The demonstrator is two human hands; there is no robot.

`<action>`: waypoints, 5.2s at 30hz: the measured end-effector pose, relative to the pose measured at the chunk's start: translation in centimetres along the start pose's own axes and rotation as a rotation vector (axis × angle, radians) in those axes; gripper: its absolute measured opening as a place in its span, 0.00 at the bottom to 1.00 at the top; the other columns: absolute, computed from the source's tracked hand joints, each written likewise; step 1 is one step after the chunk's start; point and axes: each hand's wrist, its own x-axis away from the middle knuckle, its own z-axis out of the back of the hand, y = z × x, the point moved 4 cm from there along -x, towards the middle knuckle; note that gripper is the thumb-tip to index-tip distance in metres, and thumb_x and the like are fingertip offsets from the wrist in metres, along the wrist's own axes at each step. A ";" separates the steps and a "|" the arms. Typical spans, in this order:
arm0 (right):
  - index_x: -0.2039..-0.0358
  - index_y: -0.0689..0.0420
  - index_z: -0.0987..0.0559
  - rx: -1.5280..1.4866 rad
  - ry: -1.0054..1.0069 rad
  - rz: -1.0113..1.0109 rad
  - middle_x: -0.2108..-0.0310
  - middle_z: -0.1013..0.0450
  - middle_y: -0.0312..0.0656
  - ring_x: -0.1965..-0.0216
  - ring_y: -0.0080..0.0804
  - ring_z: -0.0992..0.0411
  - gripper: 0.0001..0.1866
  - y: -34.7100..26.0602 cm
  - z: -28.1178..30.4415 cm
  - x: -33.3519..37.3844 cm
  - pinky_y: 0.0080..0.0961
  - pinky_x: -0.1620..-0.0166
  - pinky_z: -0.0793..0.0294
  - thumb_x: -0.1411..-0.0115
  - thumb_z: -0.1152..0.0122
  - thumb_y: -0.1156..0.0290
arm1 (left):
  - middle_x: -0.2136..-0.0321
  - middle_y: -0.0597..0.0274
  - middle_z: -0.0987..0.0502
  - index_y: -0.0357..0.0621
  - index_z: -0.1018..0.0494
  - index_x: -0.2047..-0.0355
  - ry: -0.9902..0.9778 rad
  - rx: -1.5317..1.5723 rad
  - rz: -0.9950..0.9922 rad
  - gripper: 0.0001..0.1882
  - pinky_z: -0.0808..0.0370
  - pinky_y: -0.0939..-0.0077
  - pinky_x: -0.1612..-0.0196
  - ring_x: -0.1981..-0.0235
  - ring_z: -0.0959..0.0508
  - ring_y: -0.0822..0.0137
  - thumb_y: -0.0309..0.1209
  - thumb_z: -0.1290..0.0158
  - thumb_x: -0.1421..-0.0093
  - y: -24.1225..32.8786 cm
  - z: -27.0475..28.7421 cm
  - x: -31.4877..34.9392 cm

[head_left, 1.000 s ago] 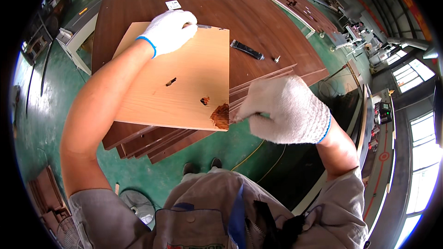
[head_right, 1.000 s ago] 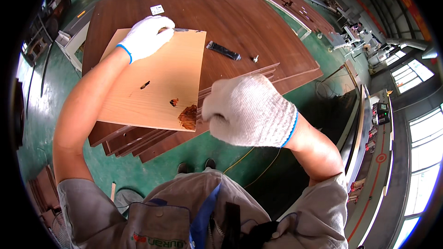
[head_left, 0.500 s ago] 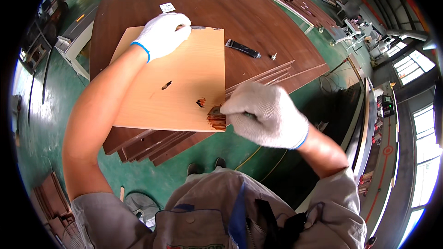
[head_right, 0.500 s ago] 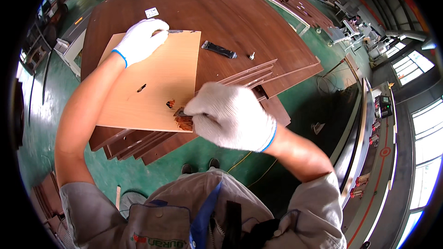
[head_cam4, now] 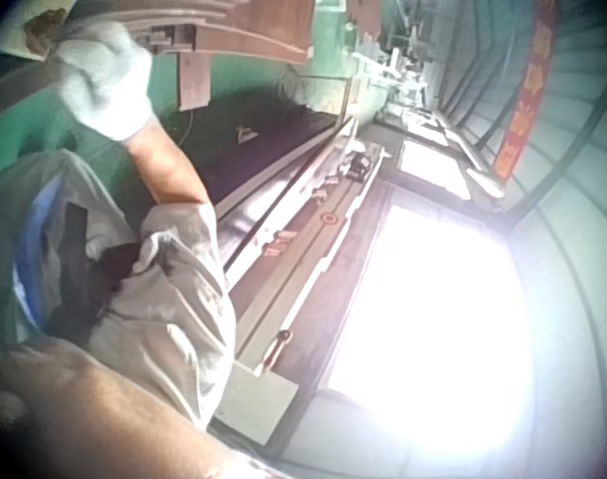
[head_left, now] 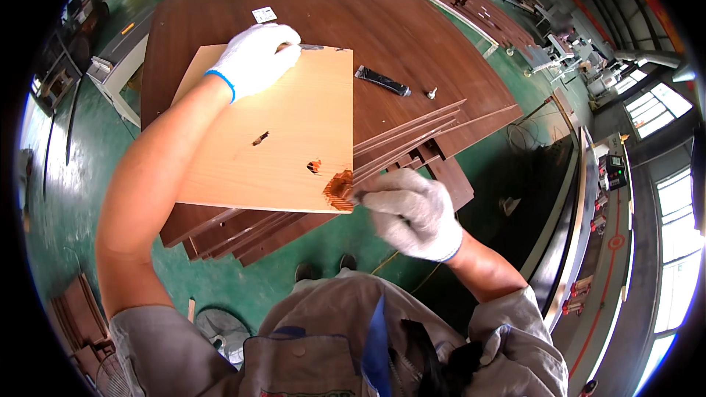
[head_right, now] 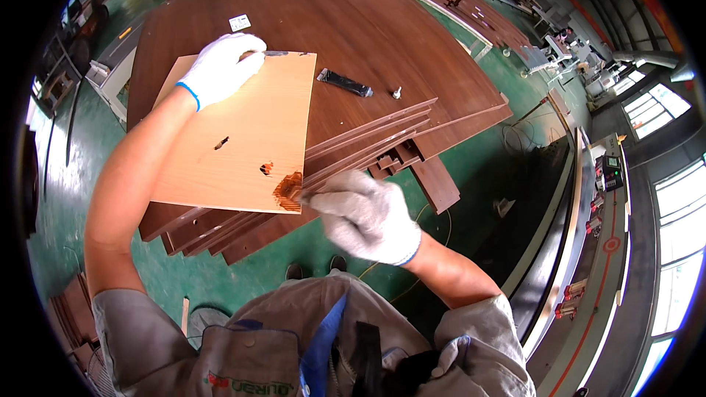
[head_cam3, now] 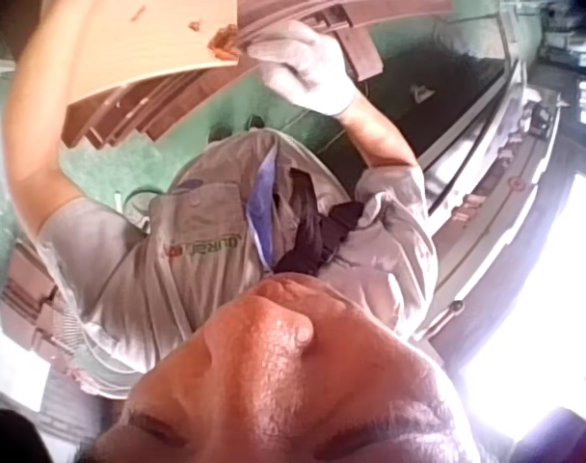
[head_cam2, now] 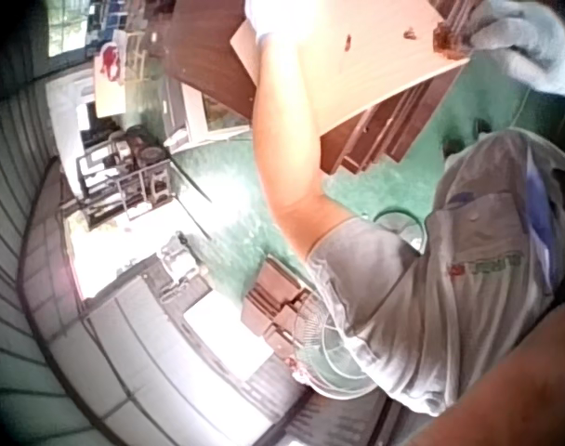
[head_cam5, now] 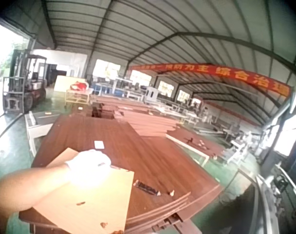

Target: The person applies a brown paste to a damaged area on a light-colored wood panel using a small metal blade, then wipes away excess with a small piece of wood.

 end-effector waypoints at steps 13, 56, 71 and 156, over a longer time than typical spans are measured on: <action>0.61 0.60 0.13 0.125 -0.177 -0.040 0.65 0.18 0.47 0.64 0.49 0.18 0.11 -1.5 3.6 -5.2 0.37 0.59 0.17 0.46 0.33 0.82 | 0.57 0.52 0.16 0.40 0.19 0.53 0.084 -0.080 -0.047 0.15 0.23 0.56 0.44 0.50 0.19 0.49 0.38 0.45 0.31 0.4 0.0 0.1; 0.65 0.56 0.14 0.165 -0.233 -0.066 0.68 0.21 0.43 0.67 0.46 0.19 0.09 -1.7 4.1 -3.8 0.39 0.65 0.19 0.49 0.32 0.78 | 0.56 0.53 0.16 0.41 0.19 0.52 0.139 -0.085 -0.096 0.14 0.23 0.55 0.43 0.50 0.19 0.49 0.37 0.44 0.31 0.2 0.4 0.4; 0.65 0.56 0.12 0.312 -0.490 -0.186 0.68 0.19 0.49 0.64 0.52 0.18 0.09 -3.3 3.9 -8.4 0.46 0.60 0.18 0.43 0.35 0.69 | 0.57 0.53 0.15 0.39 0.19 0.52 0.116 -0.071 -0.110 0.15 0.22 0.57 0.44 0.51 0.18 0.49 0.37 0.45 0.30 -0.4 -0.1 0.1; 0.55 0.58 0.15 -0.094 0.204 -0.010 0.59 0.19 0.45 0.64 0.45 0.17 0.15 0.5 0.0 1.8 0.35 0.63 0.16 0.44 0.32 0.81 | 0.53 0.48 0.15 0.39 0.18 0.50 0.120 -0.101 -0.117 0.16 0.23 0.57 0.41 0.48 0.18 0.49 0.38 0.42 0.30 0.5 0.3 0.0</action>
